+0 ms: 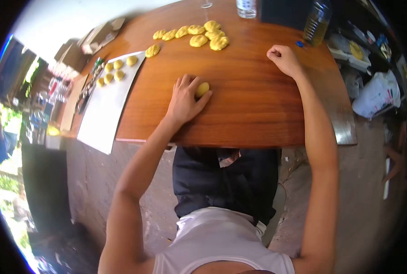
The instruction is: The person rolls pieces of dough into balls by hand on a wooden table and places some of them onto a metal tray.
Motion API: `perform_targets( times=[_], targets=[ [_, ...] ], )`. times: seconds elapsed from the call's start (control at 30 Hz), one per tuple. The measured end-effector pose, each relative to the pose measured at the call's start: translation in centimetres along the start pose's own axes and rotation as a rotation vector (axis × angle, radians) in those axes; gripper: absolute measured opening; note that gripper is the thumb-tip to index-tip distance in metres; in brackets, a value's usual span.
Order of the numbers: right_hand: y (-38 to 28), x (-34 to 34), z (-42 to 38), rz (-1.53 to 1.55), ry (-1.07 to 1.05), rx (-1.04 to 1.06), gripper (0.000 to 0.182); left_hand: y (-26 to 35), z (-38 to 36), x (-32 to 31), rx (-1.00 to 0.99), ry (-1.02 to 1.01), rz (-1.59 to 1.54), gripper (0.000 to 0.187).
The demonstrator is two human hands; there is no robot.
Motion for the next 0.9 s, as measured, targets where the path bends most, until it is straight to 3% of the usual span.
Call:
perform_targets(
  times=[0.2,0.27,0.4,0.47,0.5,0.57,0.6,0.67,0.7,0.77,0.87,0.9],
  targets=[
    [0.3,0.1,-1.9,-0.024,0.070,-0.072,0.016,-0.6,0.5,1.6,0.136,-0.087,-0.360,0.051],
    [0.0,-0.3,-2.8,-0.051,0.089,-0.089,0.016,-1.0,1.1,1.6,0.272,-0.165,-0.527,0.057],
    [-0.5,-0.9,-4.4,-0.018,0.195,-0.099,0.014,0.8,3.9,1.4,0.062,-0.132,-0.592,0.057],
    [-1.6,-1.0,-6.0,-0.041,0.210,-0.104,0.013,1.6,4.5,0.4,0.023,-0.354,-0.543,0.063],
    [-2.1,-1.0,-6.8,-0.017,0.210,-0.132,0.012,1.2,4.4,-0.1,0.016,-0.351,-0.567,0.063],
    [-3.7,-1.2,-7.9,-0.012,0.210,-0.152,0.012,-0.8,4.5,-0.3,-0.187,-0.349,-0.665,0.066],
    [-5.1,-1.3,-8.8,0.021,0.247,-0.133,0.011,-3.0,5.4,0.1,0.058,-0.427,-0.439,0.067],
    [-6.1,-2.5,-10.0,0.144,0.268,-0.115,0.014,-6.8,7.0,0.4,0.188,-0.044,-0.962,0.060],
    [-7.1,-3.3,-10.5,0.125,0.253,-0.122,0.014,-9.5,8.2,0.0,0.182,0.126,-0.751,0.050],
    [-10.9,-4.8,-11.1,0.200,0.193,-0.041,0.028,-13.3,8.8,-0.5,0.210,0.269,-0.509,0.036],
    [-15.8,-6.4,-10.5,0.046,0.045,0.142,0.049,-15.5,8.3,-1.5,0.262,0.176,-0.391,0.032],
    [-16.6,-7.3,-10.1,-0.011,0.045,0.223,0.047,-15.0,8.1,-1.2,0.238,0.138,-0.423,0.032]
  ],
)
Point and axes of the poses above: each hand's wrist, its own z-axis towards the middle knuckle, its own x-axis out of the back of the hand, y = z × x, the point moved 2 cm from there along z, towards the middle knuckle, and after that the axes turned 1 degree about -x, right-handed, at the moved point
